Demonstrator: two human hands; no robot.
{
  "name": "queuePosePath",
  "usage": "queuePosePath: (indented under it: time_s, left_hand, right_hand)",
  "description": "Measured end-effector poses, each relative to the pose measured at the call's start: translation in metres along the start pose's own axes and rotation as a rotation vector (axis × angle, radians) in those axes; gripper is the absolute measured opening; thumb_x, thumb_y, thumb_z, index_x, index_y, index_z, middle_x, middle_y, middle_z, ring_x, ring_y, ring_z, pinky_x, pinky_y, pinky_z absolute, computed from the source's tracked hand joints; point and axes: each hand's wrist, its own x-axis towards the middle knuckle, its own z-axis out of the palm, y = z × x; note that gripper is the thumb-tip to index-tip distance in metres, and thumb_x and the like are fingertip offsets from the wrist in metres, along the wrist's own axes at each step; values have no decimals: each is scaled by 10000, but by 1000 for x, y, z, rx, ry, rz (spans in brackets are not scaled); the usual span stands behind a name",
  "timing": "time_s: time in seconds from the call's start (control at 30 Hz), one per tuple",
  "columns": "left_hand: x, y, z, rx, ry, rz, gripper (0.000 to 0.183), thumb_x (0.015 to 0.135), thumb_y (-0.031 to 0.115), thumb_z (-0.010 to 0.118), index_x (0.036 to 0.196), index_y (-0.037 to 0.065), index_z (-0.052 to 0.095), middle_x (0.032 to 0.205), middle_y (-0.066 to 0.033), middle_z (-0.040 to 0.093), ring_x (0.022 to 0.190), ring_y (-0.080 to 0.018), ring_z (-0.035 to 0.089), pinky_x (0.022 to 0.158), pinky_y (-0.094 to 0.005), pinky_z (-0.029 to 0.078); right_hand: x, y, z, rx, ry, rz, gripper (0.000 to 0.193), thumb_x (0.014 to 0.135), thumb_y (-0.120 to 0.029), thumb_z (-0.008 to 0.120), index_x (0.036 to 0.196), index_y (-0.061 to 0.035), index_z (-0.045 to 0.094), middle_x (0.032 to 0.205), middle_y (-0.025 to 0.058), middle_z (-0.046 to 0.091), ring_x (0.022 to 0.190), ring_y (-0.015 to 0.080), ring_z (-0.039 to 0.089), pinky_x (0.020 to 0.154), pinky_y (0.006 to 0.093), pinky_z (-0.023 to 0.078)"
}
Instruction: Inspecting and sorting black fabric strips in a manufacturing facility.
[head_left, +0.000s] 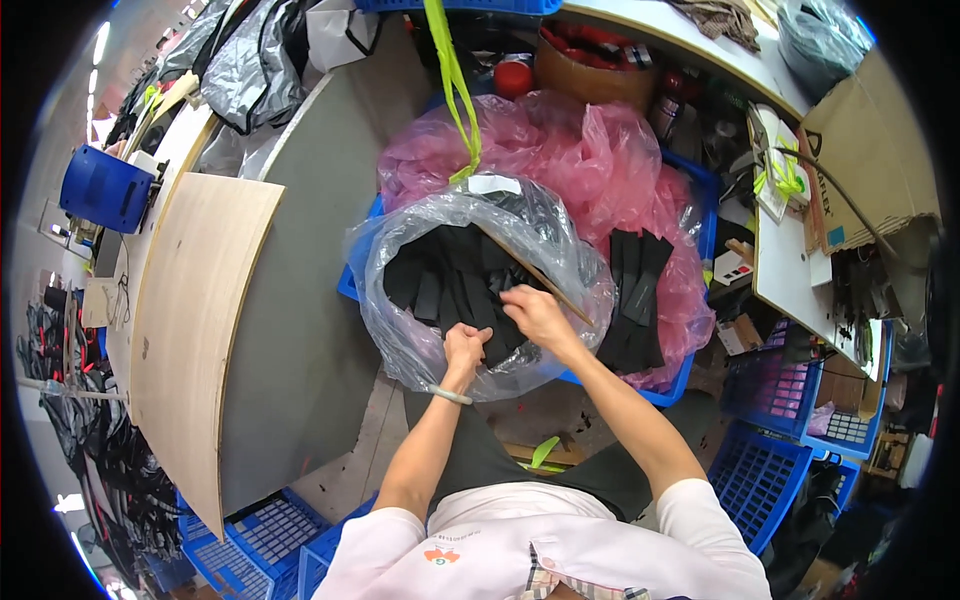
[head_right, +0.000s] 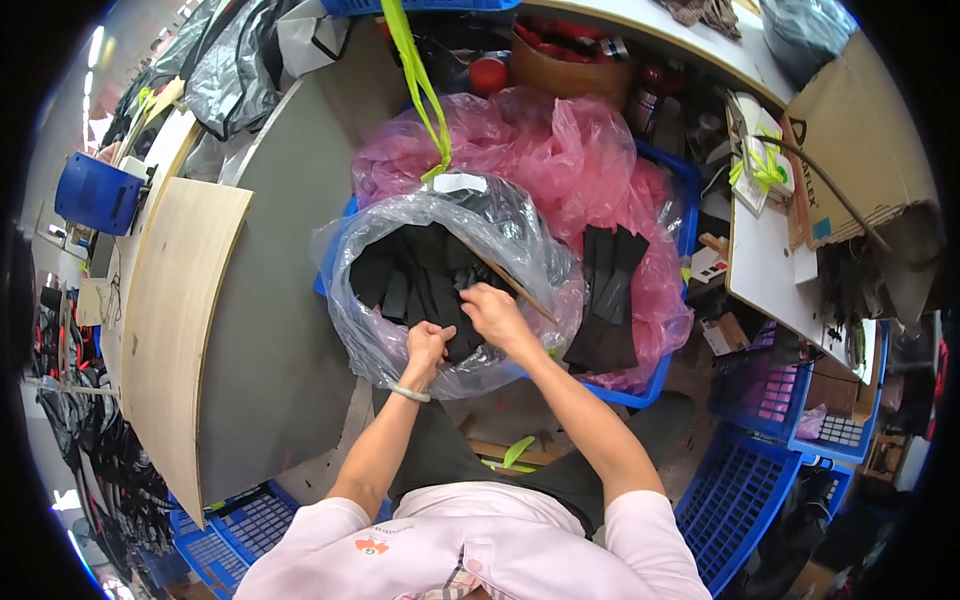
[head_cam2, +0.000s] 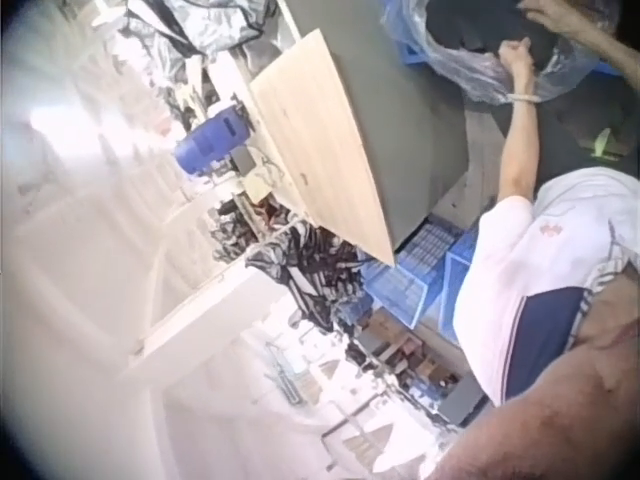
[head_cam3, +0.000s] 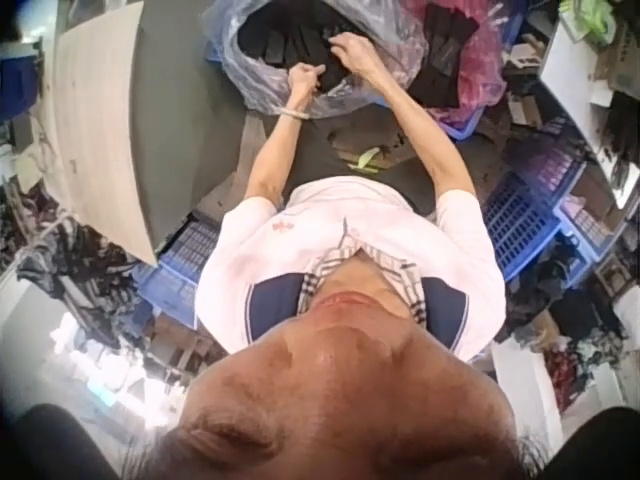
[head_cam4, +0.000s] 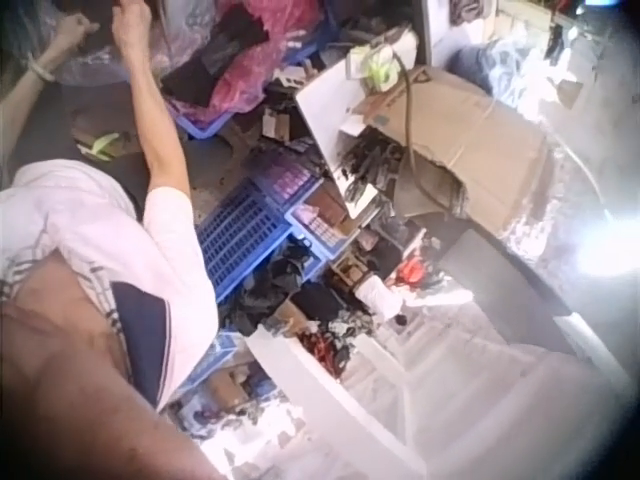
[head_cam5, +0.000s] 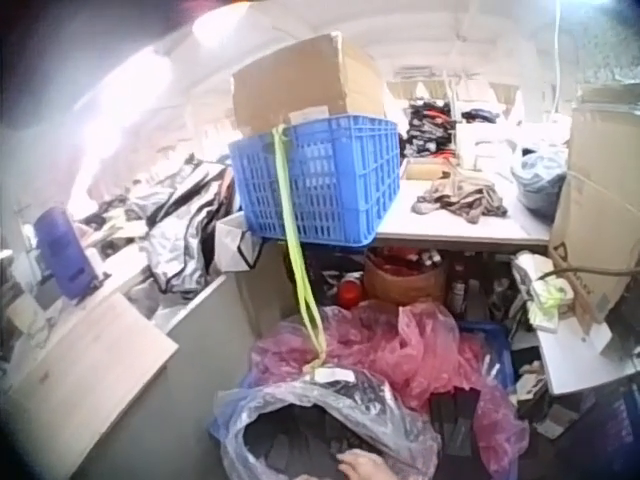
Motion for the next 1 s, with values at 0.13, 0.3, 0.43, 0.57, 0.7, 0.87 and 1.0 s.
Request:
queuePosePath:
  time_s: [0.13, 0.3, 0.43, 0.57, 0.7, 0.87, 1.0]
  left_hand:
    - [-8, -15, -4, -121, -67, 34, 191, 761, 135, 699, 781, 40, 536, 617, -29, 538, 492, -96, 498, 372, -243, 379]
    - [-34, -15, -18, -358, -110, 16, 177, 790, 106, 661, 906, 29, 552, 739, -41, 569, 588, -109, 562, 409, -224, 435]
    - [-30, -8, -53, -591, -148, -27, 177, 832, 125, 615, 958, 23, 546, 839, -66, 607, 636, -143, 610, 475, -237, 484]
    - [-50, 44, -64, -954, -415, -100, 276, 865, 193, 613, 1063, 16, 541, 938, -90, 621, 858, -201, 629, 672, -317, 535]
    - [-78, 70, -56, -1043, -555, 28, 218, 864, 168, 612, 1004, 5, 571, 902, -96, 639, 812, -202, 644, 657, -319, 551]
    - [-120, 89, -52, -969, -561, 62, 109, 849, 99, 613, 811, 1, 582, 777, -116, 648, 624, -181, 648, 572, -295, 574]
    - [-128, 86, -44, -818, -600, 51, 140, 848, 109, 613, 771, 10, 551, 698, -72, 598, 614, -183, 648, 542, -297, 565]
  right_hand:
    - [57, 14, 46, -567, 123, -163, 226, 762, -29, 479, 940, 69, 579, 982, 195, 568, 923, 336, 546, 797, 401, 476]
    - [68, 44, 59, -854, -35, -60, 159, 698, -53, 551, 835, -2, 614, 770, 158, 588, 810, 313, 576, 685, 382, 508]
    - [63, -1, 53, -703, 249, -38, 94, 765, -58, 550, 805, 10, 601, 766, 105, 613, 700, 235, 596, 628, 352, 522]
    - [20, -58, 11, 724, 247, 485, 106, 863, -83, 523, 816, 6, 557, 756, 64, 605, 636, 148, 601, 580, 290, 528]
    - [-33, -90, -24, 1051, 215, 461, 91, 861, -73, 535, 892, 12, 545, 751, 75, 609, 657, 141, 612, 580, 291, 539]
    - [-68, -119, -56, 606, 268, 219, 317, 728, 87, 625, 1021, -29, 596, 1068, 93, 528, 796, 153, 602, 636, 264, 517]
    - [-78, -137, -93, -283, 159, -471, 273, 589, 88, 647, 845, -6, 636, 926, 92, 548, 753, 236, 569, 612, 307, 481]
